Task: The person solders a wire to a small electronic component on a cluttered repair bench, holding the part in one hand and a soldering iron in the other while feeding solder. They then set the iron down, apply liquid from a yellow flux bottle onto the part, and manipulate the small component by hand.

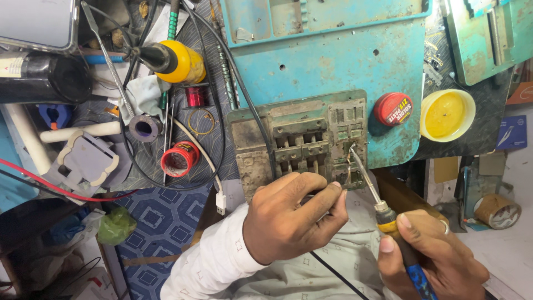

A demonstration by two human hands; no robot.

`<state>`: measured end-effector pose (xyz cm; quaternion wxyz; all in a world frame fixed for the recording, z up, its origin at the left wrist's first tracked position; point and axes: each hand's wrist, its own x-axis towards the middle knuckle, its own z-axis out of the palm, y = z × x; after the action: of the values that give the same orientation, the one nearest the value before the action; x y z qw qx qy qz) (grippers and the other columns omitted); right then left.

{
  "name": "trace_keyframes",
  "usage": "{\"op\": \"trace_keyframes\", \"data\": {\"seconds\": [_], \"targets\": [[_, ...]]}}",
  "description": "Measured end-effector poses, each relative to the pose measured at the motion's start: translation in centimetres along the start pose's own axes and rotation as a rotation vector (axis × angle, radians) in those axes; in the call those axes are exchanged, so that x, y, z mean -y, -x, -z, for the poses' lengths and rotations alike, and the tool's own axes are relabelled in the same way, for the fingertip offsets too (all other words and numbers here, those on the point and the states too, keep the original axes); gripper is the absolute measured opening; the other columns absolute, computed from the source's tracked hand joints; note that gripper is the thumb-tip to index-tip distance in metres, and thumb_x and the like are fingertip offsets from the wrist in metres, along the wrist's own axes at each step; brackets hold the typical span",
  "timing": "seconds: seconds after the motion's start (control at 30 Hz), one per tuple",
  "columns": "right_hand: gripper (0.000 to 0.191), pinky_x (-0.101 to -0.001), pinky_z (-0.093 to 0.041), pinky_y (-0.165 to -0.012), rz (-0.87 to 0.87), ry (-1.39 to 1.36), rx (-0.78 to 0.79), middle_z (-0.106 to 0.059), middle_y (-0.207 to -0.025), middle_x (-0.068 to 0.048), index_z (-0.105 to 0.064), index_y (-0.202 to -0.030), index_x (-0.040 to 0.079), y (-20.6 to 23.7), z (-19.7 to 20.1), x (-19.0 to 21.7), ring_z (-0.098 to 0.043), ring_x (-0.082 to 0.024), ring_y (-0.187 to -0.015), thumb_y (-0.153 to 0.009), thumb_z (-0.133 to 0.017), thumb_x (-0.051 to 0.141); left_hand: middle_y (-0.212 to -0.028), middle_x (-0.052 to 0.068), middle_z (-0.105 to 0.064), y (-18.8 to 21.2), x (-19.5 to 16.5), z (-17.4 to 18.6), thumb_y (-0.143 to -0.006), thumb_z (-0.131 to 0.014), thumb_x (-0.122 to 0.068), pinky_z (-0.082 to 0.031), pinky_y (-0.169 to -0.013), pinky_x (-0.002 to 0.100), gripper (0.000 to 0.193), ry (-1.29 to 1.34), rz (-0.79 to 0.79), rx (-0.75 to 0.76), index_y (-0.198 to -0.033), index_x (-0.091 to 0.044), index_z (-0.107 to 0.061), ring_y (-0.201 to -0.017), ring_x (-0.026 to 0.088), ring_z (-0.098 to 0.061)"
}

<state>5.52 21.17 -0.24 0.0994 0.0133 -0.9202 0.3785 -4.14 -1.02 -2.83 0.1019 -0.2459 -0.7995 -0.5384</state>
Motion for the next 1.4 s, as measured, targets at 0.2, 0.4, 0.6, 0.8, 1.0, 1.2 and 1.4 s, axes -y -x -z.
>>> {"op": "trace_keyframes", "data": {"seconds": [0.2,0.4,0.6,0.8,1.0,1.2,1.4], "targets": [[0.036,-0.0362,-0.06,-0.081,0.021,-0.02,-0.029,-0.072,-0.09,-0.019,-0.063,-0.115,-0.004,0.0,-0.1,-0.2,-0.071,-0.019,-0.076,-0.082,-0.076,0.002,-0.091,0.004,-0.062,0.1,-0.1,-0.1,-0.088,-0.085,-0.004,-0.053,-0.062,0.032,0.018,-0.005,0.01,-0.01,-0.1,-0.005,-0.071,-0.073,0.018,-0.066],[0.035,-0.0365,-0.061,-0.082,0.004,0.013,-0.023,-0.073,-0.09,-0.017,-0.062,-0.115,-0.002,0.3,0.0,-0.2,-0.073,-0.02,-0.077,-0.084,-0.075,0.003,-0.091,0.004,-0.063,0.1,-0.1,-0.1,-0.087,-0.085,-0.003,-0.054,-0.062,0.031,0.018,0.002,0.014,-0.01,-0.1,-0.004,-0.071,-0.073,0.019,-0.066],[0.036,-0.0379,-0.06,-0.081,0.044,0.062,-0.019,-0.071,-0.09,-0.019,-0.061,-0.115,-0.002,0.1,-0.2,0.2,-0.073,-0.023,-0.079,-0.083,-0.075,0.005,-0.092,0.004,-0.062,0.0,-0.1,0.0,-0.089,-0.085,-0.004,-0.053,-0.063,0.032,0.018,-0.005,0.009,-0.003,-0.101,-0.005,-0.071,-0.072,0.018,-0.065],[0.036,-0.0388,-0.06,-0.081,0.058,0.028,-0.022,-0.071,-0.09,-0.019,-0.061,-0.115,-0.002,-0.1,-0.1,0.2,-0.073,-0.023,-0.079,-0.082,-0.074,0.004,-0.092,0.003,-0.062,-0.1,0.0,0.1,-0.089,-0.086,-0.004,-0.052,-0.062,0.032,0.019,-0.011,-0.013,0.017,-0.102,-0.005,-0.072,-0.071,0.018,-0.063],[0.037,-0.0401,-0.06,-0.081,0.032,0.029,0.021,-0.072,-0.088,-0.016,-0.062,-0.117,-0.002,0.5,0.1,0.0,-0.072,-0.022,-0.077,-0.083,-0.074,0.003,-0.093,0.003,-0.062,-0.1,0.0,-0.1,-0.089,-0.086,-0.004,-0.052,-0.062,0.031,0.02,-0.005,-0.012,-0.001,-0.103,-0.004,-0.072,-0.071,0.017,-0.063],[0.037,-0.0394,-0.059,-0.079,0.107,0.062,0.007,-0.071,-0.088,-0.017,-0.06,-0.118,-0.001,-0.1,-0.2,0.3,-0.072,-0.023,-0.078,-0.085,-0.074,0.004,-0.093,0.004,-0.061,0.0,0.0,0.0,-0.091,-0.086,-0.004,-0.052,-0.063,0.032,0.02,-0.016,-0.012,0.01,-0.104,-0.003,-0.072,-0.071,0.018,-0.062],[0.037,-0.0412,-0.06,-0.082,0.031,0.044,0.051,-0.072,-0.088,-0.017,-0.061,-0.119,-0.001,0.1,0.0,0.9,-0.073,-0.023,-0.079,-0.085,-0.073,0.004,-0.093,0.003,-0.062,-0.1,0.0,0.0,-0.09,-0.086,-0.004,-0.052,-0.062,0.031,0.019,-0.011,-0.009,0.009,-0.104,-0.004,-0.072,-0.071,0.017,-0.062]]}}
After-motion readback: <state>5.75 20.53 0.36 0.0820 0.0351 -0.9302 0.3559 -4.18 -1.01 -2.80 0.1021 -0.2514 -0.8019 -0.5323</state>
